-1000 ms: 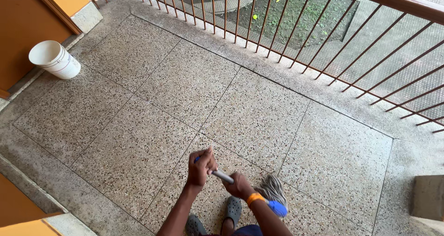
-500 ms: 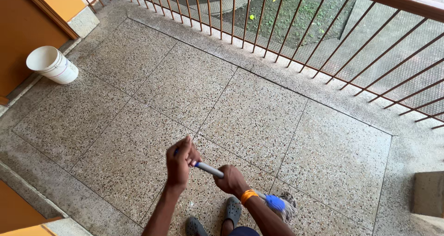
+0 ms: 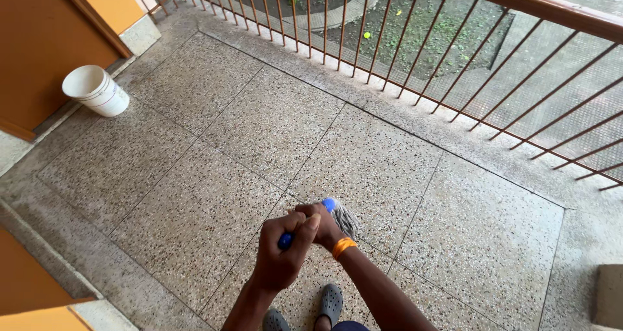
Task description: The person mops the speckled tile floor using a string mop, moving across the balcony area and towards a white bucket.
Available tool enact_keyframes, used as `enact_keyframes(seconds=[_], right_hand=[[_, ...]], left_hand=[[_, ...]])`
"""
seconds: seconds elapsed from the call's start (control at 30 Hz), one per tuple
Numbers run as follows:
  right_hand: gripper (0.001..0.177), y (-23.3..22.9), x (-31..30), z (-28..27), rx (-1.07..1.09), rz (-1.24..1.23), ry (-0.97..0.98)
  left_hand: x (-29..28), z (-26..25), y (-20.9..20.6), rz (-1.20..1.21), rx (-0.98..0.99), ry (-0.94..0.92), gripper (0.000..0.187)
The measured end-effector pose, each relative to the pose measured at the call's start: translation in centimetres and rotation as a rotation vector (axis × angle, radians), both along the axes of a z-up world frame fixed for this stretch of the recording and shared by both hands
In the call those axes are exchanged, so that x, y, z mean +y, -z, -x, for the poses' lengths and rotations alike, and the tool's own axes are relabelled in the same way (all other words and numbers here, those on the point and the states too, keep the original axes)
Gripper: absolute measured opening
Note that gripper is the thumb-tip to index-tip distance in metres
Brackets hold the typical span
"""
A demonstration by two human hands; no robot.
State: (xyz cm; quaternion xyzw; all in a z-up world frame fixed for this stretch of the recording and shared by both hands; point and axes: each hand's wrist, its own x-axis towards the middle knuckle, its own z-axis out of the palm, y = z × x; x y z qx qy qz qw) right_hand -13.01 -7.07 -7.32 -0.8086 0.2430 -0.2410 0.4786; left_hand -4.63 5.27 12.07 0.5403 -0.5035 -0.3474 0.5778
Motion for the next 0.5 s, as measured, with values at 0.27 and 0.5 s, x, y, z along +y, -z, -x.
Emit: enact_keyframes(seconds=[0.27,0.5], right_hand=[[0.014,4.7,-1.6,-3.4,0.093,0.135,0.006],[0.007,4.5,-1.3,-3.0,0.160,-0.036,0.102]], left_hand=[[-3.5,-3.3,5.8,0.116,0.069,-0.210,0.053],[-4.9,-5.0,7.6,0.141,0.293,-0.183,0.056]])
